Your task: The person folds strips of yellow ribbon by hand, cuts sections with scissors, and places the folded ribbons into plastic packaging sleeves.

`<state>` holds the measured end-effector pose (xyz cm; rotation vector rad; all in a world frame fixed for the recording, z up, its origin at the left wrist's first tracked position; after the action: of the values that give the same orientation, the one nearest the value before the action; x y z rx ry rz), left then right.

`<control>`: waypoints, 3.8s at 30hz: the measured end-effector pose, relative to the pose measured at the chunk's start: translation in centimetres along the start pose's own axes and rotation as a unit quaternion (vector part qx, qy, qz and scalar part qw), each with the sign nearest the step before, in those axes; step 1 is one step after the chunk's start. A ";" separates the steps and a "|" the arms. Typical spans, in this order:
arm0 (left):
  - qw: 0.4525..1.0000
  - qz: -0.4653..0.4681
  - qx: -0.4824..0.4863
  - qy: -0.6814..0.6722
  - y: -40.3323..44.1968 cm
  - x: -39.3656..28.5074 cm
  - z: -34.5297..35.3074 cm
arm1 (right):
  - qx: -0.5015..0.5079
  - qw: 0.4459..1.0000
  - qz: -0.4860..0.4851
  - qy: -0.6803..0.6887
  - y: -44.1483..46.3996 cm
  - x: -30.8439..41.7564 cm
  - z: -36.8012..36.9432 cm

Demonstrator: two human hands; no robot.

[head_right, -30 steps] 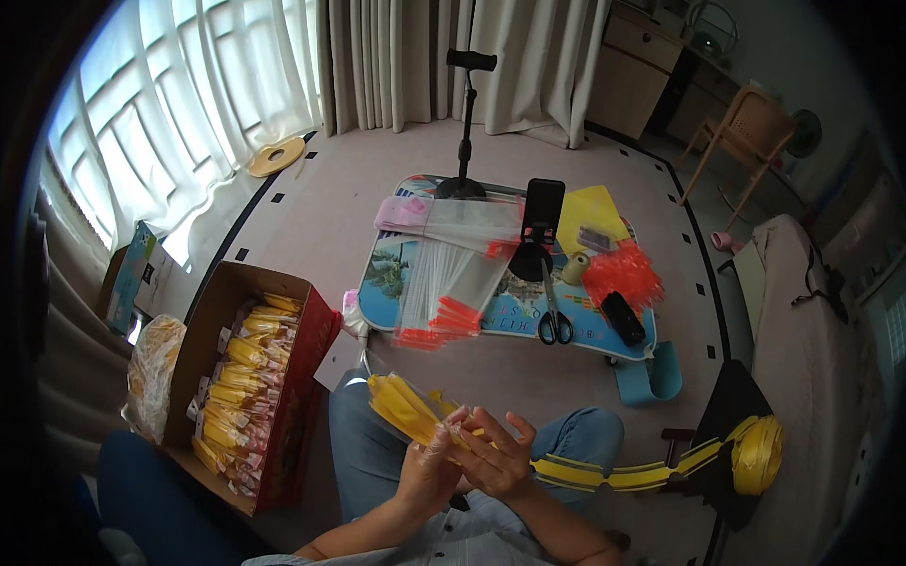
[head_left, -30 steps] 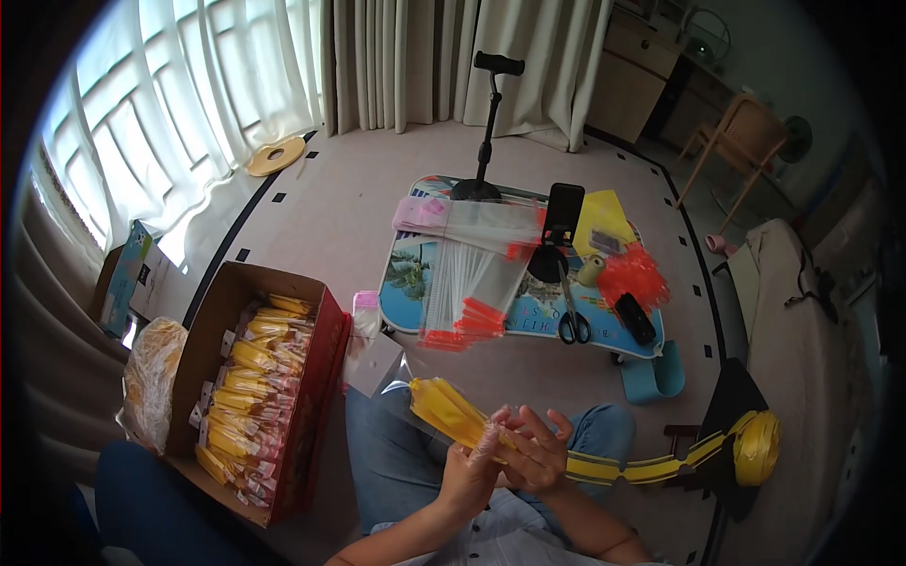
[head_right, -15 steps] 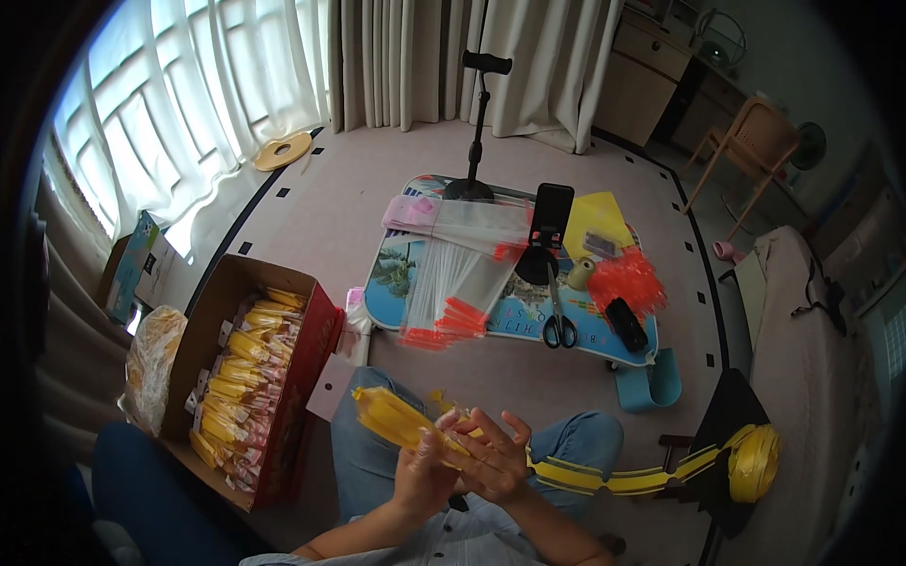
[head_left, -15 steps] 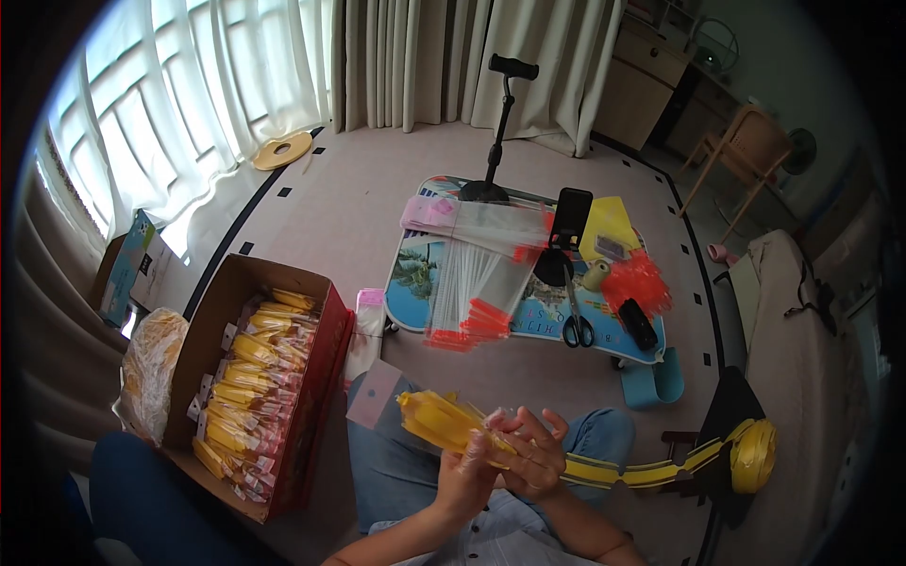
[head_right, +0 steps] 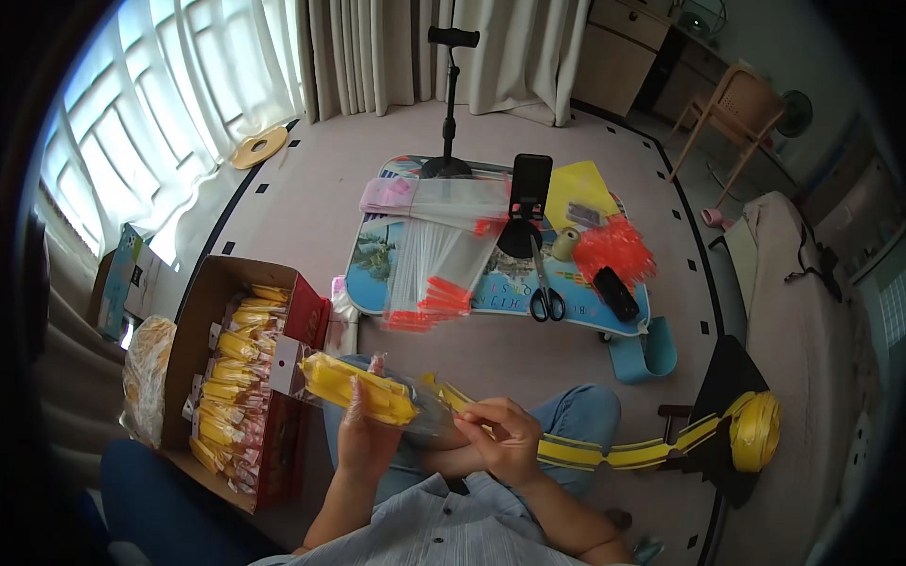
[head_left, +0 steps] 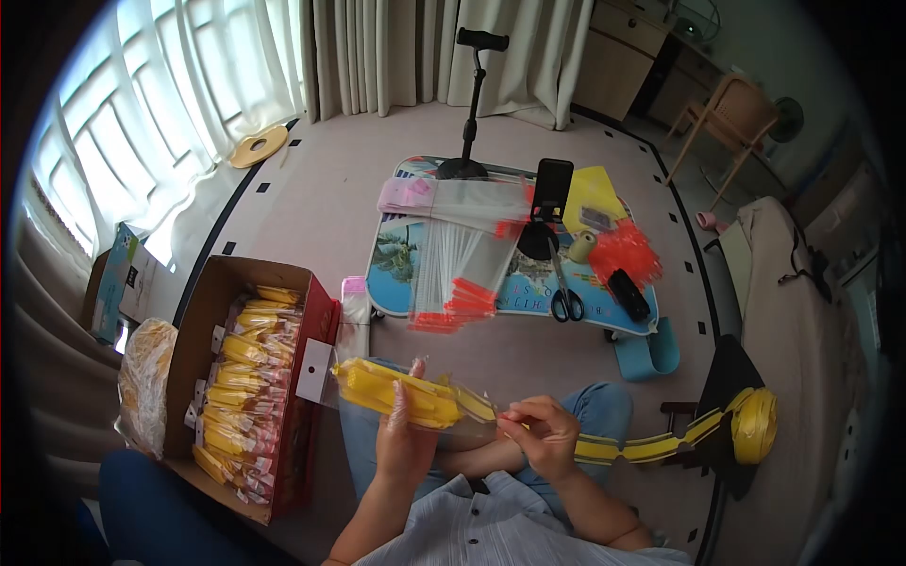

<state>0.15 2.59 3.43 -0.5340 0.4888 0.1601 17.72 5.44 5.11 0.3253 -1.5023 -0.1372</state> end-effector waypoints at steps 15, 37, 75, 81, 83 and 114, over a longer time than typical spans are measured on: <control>0.994 -0.044 0.102 -0.015 -0.4 -1.2 -0.5 | 0.012 0.998 0.043 -0.044 1.4 0.5 3.2; 0.457 0.422 -0.590 0.515 -7.6 -24.9 -31.8 | 0.547 0.594 0.333 -0.486 1.5 -25.6 -3.9; 0.945 0.139 0.084 -0.285 0.1 -9.3 -4.1 | 0.631 0.657 0.361 -0.200 8.9 -0.4 4.6; 0.947 0.222 0.094 -0.214 1.2 -11.3 -5.5 | 0.654 0.662 0.343 -0.127 8.9 2.4 5.1; 0.954 0.229 0.143 -0.130 2.3 -10.2 -6.4 | 0.628 0.703 0.307 -0.131 9.3 4.1 6.2; 0.936 0.142 0.164 -0.278 0.1 -11.6 -2.0 | 0.637 0.666 0.363 -0.138 7.9 0.4 4.8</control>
<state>-10.79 1.37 7.54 -0.0719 0.0287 0.4830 12.10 12.24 7.96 0.7899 -1.6995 1.6632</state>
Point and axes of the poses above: each hand's wrist, its own y-axis towards the middle knuckle, its own z-axis out of the palm, x = y × z, the point moved 3 cm from there along y, towards the middle knuckle, and after that the axes turned 9 degrees about -x, right-handed, at the moved point
